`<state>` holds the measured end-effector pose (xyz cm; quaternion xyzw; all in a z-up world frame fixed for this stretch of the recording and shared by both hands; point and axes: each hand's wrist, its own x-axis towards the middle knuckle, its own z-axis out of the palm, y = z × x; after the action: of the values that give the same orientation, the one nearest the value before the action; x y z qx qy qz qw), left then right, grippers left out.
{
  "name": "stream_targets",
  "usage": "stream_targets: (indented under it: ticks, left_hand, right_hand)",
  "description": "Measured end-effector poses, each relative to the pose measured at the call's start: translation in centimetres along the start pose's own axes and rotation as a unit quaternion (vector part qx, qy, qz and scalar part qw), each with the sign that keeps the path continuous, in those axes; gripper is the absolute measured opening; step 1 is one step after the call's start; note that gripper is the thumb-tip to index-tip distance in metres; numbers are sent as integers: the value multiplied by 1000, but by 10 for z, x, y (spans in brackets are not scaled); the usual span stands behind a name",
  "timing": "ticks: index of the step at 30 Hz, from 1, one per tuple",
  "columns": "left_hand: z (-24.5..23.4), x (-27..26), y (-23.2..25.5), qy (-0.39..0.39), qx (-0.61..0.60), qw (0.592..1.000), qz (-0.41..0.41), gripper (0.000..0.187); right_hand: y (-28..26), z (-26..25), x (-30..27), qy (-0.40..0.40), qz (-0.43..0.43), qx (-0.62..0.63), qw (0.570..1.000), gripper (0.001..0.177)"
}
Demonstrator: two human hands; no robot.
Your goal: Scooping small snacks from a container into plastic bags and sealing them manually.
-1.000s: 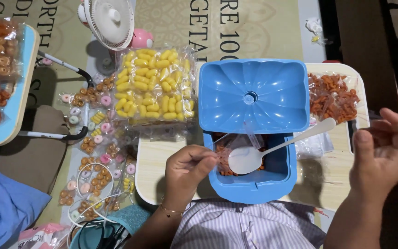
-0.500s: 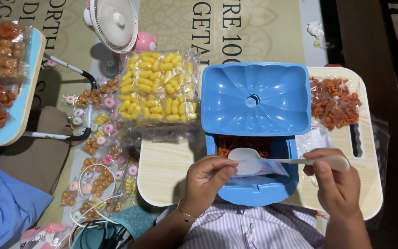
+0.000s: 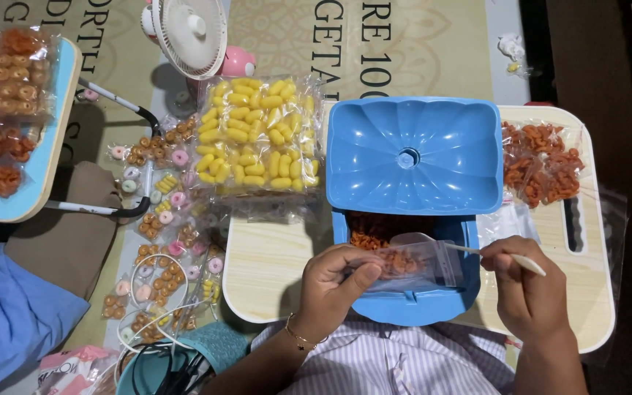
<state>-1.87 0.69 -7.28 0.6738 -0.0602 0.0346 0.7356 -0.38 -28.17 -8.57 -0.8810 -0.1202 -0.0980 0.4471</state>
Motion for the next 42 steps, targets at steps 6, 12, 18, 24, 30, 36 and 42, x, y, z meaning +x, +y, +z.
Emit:
stream_targets:
  ticks: [6,12,18,24,30,36,42]
  left_hand:
    - [0,1,1,0,-5,1000,-10,25]
    - [0,1,2,-5,-2,1000,-14,21]
    - [-1,1,5,-5,12,1000,-19,21]
    - [-1,3,5,-4,17,1000,-7,22]
    - [-1,4,9,-13,0,1000,-4,22]
    - [1,4,13,-22,-60,998,-2,20]
    - [2,2,10,-31,-129,991,-36,23]
  right_hand:
    - [7,3,-6,19,20,35,999,25]
    - [10,3,-8,24,44,39,998,27]
    - [8,12,-12,81,53,53,994,33]
    - [7,19,-10,152,57,102,981,36]
    - [25,21,-13,179,64,168,967,32]
    - [26,15,-9,189,116,264,939,30]
    - [26,13,-6,169,131,294,932,29]
